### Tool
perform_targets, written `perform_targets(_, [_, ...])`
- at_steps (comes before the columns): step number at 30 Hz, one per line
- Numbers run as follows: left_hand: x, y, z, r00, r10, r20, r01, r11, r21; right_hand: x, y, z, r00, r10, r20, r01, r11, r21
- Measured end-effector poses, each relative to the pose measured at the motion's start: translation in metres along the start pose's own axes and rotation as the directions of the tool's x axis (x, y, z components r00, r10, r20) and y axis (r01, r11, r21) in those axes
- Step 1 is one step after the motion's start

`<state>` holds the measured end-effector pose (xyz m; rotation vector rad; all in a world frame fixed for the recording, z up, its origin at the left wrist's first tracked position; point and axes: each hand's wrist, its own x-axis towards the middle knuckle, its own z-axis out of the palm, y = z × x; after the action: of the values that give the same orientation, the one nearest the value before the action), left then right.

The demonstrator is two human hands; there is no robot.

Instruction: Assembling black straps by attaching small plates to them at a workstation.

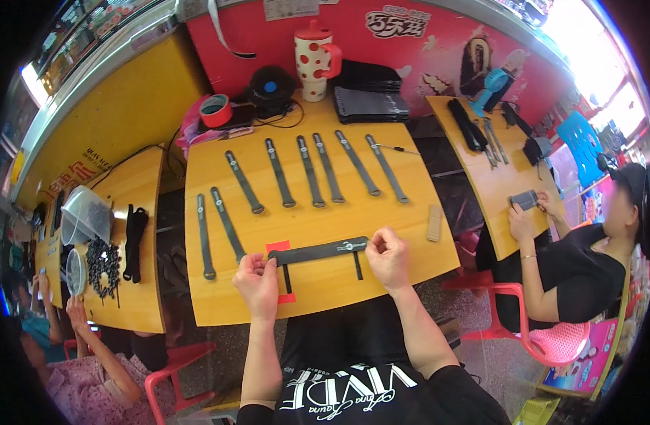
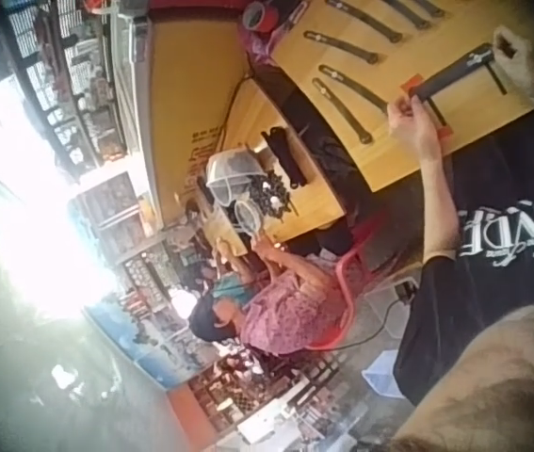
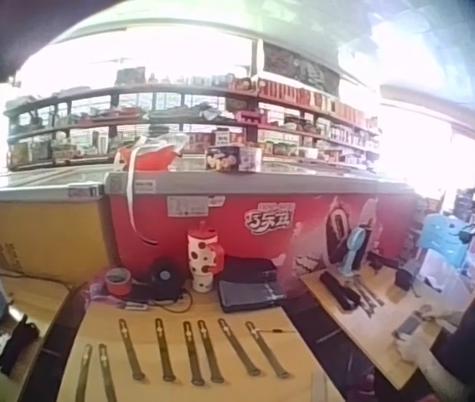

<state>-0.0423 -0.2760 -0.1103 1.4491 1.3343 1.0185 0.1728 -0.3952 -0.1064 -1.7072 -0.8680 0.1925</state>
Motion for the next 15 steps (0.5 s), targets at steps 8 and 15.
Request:
perform_targets(8, [-0.002, -0.003, 0.006, 0.996, 0.081, 0.022, -0.081, 0.997, -0.014, 0.0, 0.002, -0.006, 1.0, 0.021, 0.004, -0.02, 0.998, -0.066])
perform_targets(15, [-0.004, 0.009, 0.005, 1.0, -0.006, -0.013, 0.006, 1.0, -0.023, -0.001, 0.006, -0.004, 0.999, 0.035, 0.001, -0.035, 0.997, -0.073])
